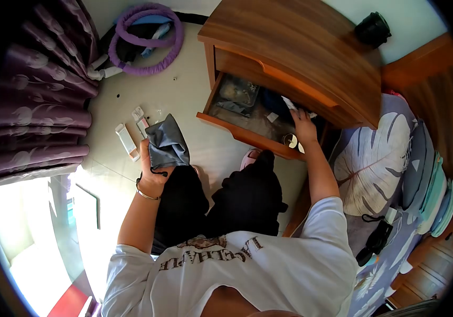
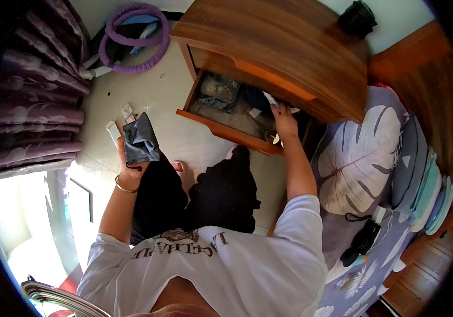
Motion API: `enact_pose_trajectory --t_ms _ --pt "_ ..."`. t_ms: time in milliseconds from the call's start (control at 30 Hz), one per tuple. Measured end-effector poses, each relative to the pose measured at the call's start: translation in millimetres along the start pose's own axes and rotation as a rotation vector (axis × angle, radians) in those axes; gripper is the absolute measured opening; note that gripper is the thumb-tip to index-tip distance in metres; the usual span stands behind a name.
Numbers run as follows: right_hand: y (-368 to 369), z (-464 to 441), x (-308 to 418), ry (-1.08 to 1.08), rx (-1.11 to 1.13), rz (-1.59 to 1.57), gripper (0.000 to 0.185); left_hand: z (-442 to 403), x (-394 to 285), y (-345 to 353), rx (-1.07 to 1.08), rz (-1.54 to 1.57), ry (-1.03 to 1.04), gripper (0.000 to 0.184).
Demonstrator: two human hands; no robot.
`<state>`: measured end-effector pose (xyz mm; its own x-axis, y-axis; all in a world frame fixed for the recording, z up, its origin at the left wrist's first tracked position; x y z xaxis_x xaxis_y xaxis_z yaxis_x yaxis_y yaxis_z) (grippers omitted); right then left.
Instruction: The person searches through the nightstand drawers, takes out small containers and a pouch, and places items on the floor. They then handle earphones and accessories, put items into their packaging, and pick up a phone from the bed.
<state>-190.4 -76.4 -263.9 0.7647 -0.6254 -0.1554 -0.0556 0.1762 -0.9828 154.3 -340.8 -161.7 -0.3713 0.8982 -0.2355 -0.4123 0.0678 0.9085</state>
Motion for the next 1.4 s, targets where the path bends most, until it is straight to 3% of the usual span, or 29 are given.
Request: enact_pose_trajectory --t_ms 167,267,300,333,400,467,600,667,700,900,1033,1200,1333,1367,1400 --pt "-8.7 10.3 -10.3 0.083 0.186 -0.354 0.060 12.9 -1.3 11.1 -0.029 -0.049 0.058 0.040" --pt "-11.7 14.4 -10.1 0.093 0.110 -0.261 0.054 30.7 -2.3 23.9 -0.016 -0.035 0.076 0.035" --pt "9.0 3.4 -7.3 0.091 0.029 -0.420 0.049 42.5 -9.0 20.8 -0.108 -0.020 0.141 0.032" --pt "5.4 8.5 2.9 -0.024 -0.009 -0.330 0.040 52.1 -16.9 7.7 -0.087 0.000 0.149 0.030" --pt "-14.0 20.9 26.9 -0.168 -0.071 -0.241 0.034 77.6 -36.2 -6.5 0.247 0.137 0.007 0.030" --pt "-28.1 34.0 51.5 -0.149 0.183 -0.348 0.033 119.4 -47.6 18.7 -0.334 0.039 0.478 0.030" --pt "-7.5 46.4 70.4 -0.238 0.116 -0.382 0.038 192.3 -101.3 12.2 -0.296 0.140 0.748 0.023" --pt "-31.7 57.5 84.0 -0.178 0.100 -0.465 0.038 221.9 -121.3 30.8 -0.148 0.123 0.809 0.022" --pt "-44.0 62.9 91.4 -0.202 0.073 -0.494 0.037 235.7 -130.2 34.2 0.018 0.027 0.769 0.022" --pt "-81.1 63.4 130.1 -0.248 0.200 -0.271 0.041 277.7 -159.5 1.9 -0.117 0.159 0.837 0.026" --pt "-69.8 54.3 149.7 -0.152 0.311 -0.166 0.042 285.6 -193.5 -21.2 -0.203 0.135 0.839 0.024" --pt "-64.0 28.8 159.6 -0.016 0.480 -0.088 0.030 232.0 -225.9 -38.7 -0.192 0.162 0.703 0.019" --pt "-54.5 20.2 162.3 -0.074 0.725 -0.118 0.040 168.5 -231.6 -22.3 -0.428 0.304 0.649 0.019" --pt "-55.0 14.3 162.1 -0.083 0.782 -0.129 0.044 149.3 -247.6 -51.2 -0.072 0.251 0.546 0.017" --pt "-51.4 3.0 158.8 -0.083 0.782 -0.119 0.044 136.6 -256.3 -53.6 -0.009 0.271 0.533 0.015"
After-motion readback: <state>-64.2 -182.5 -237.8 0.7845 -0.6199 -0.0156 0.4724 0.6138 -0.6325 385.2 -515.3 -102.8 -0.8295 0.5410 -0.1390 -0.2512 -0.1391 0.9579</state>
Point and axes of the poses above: each hand's wrist, its own z-axis away from the middle knuckle, its own y-axis out of the palm, x = y × z, the point moved 3 cm from there along -z, towards the middle knuckle, and after that the axes turned 2 degrees about z, right-handed, at the moved point
